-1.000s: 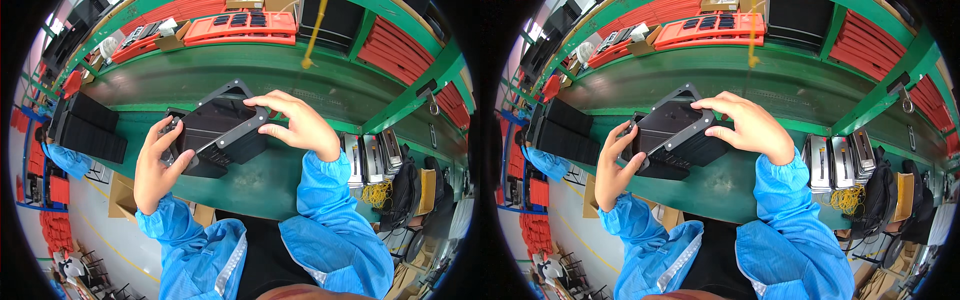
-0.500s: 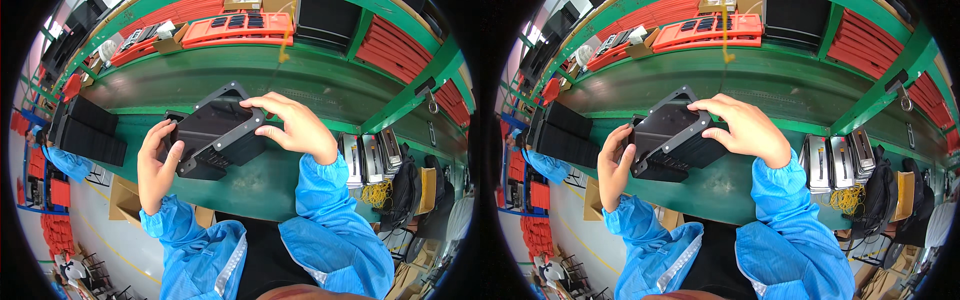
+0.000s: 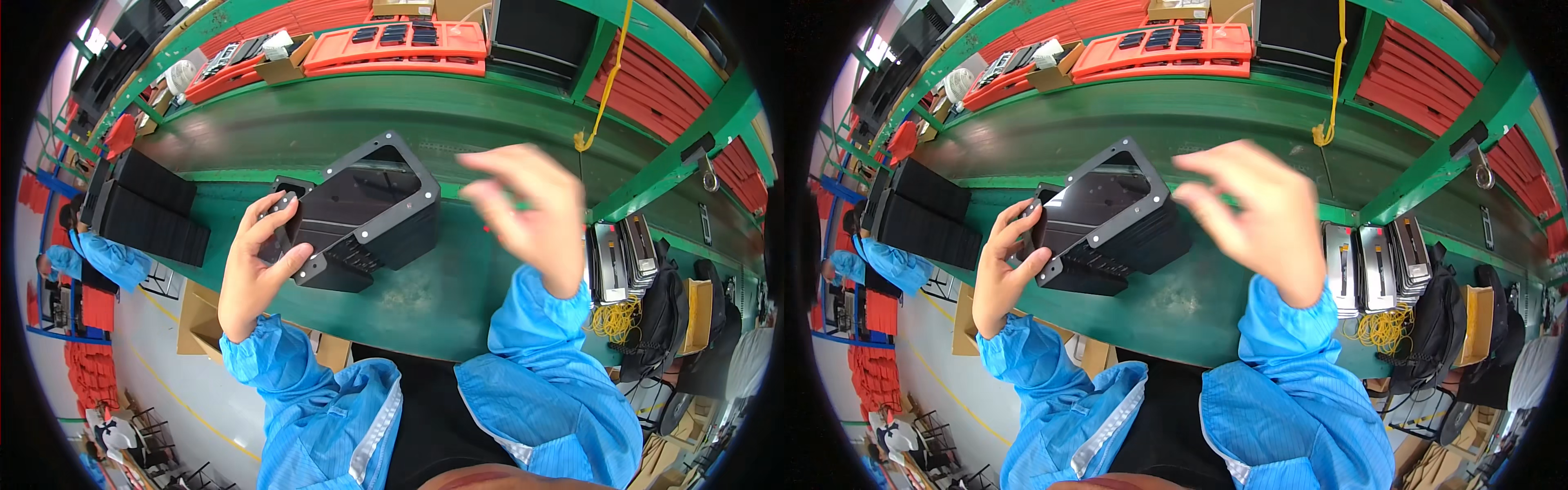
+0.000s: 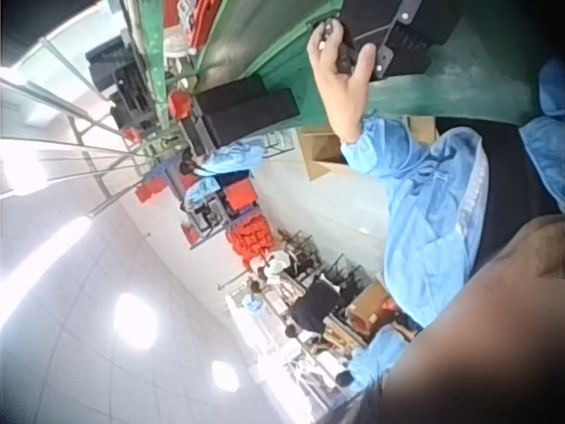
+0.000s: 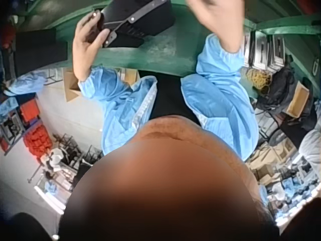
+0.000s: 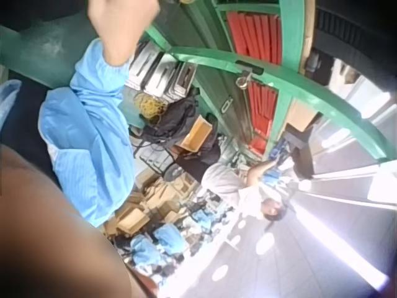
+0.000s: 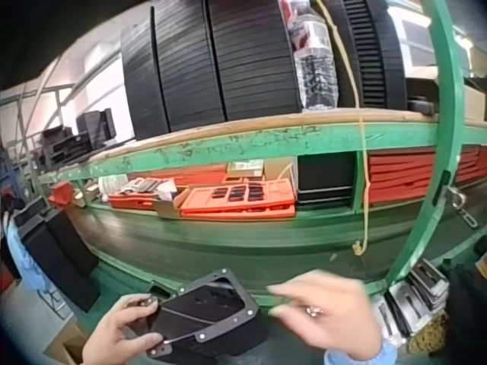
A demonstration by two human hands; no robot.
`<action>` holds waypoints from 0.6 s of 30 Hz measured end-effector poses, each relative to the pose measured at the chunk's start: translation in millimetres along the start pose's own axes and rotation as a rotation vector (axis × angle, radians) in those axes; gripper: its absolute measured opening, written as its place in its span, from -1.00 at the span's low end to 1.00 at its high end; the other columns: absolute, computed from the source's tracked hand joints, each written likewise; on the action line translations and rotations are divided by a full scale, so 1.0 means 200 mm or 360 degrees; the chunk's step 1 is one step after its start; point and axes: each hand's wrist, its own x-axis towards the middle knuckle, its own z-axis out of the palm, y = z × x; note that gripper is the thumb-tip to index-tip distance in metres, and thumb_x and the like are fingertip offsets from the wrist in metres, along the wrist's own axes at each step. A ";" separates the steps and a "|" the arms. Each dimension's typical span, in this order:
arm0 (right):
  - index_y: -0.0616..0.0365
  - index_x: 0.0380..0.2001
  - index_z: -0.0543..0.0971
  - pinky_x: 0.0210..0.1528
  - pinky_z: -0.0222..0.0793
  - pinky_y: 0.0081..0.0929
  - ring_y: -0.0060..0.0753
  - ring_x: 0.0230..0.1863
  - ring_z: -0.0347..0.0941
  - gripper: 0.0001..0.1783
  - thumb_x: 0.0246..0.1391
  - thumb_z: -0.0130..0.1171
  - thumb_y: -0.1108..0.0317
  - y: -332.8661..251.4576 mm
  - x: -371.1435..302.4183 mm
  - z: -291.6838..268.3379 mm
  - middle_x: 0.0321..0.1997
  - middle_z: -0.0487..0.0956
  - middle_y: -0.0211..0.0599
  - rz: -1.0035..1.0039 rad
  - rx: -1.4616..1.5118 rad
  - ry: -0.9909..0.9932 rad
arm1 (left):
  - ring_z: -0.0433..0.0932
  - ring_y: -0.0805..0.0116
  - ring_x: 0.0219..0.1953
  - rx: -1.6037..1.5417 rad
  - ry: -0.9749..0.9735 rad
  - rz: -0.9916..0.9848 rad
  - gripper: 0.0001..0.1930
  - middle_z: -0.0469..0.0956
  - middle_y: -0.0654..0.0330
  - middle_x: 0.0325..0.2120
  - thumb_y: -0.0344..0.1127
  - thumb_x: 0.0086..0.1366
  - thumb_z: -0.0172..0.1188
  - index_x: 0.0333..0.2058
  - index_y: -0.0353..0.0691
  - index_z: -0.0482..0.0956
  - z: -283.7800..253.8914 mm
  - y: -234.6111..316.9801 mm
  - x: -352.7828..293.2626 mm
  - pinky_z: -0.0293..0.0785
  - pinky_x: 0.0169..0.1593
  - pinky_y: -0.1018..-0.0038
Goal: Assembling components and screens into device housings on a factory production line.
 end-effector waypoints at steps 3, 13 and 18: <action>0.16 0.16 0.59 -0.30 0.46 -0.55 -0.48 -0.26 0.57 -0.59 0.26 0.29 0.35 -0.03 -0.04 -0.10 -0.14 0.66 -0.20 0.0253 -0.0176 0.0845 | 0.51 0.10 0.18 -0.0007 -0.0054 -0.0015 -0.42 0.41 0.03 0.24 -0.38 0.23 0.39 0.25 -0.20 0.55 0.00 0.03 0.02 0.39 0.27 0.32; 0.17 -0.51 0.45 -0.45 0.30 -0.41 -0.36 -0.52 0.40 -0.63 0.46 -0.04 0.32 -0.19 0.03 0.22 -0.52 0.45 -0.34 0.0013 0.1828 -0.0488 | 0.28 0.04 0.32 -0.0213 0.0021 0.0256 -0.39 0.32 0.01 0.23 -0.32 0.19 0.34 0.26 -0.10 0.56 0.08 -0.15 0.00 0.17 0.40 0.21; 0.21 -0.55 0.41 -0.45 0.24 -0.25 -0.16 -0.55 0.33 -0.67 0.36 0.09 0.40 -0.27 0.07 0.41 -0.56 0.37 -0.25 -0.0185 0.1526 -0.1039 | 0.20 0.01 0.37 -0.0355 0.0199 0.0332 -0.32 0.28 0.00 0.25 -0.18 0.06 0.37 0.24 -0.08 0.59 0.16 -0.26 0.00 0.06 0.44 0.12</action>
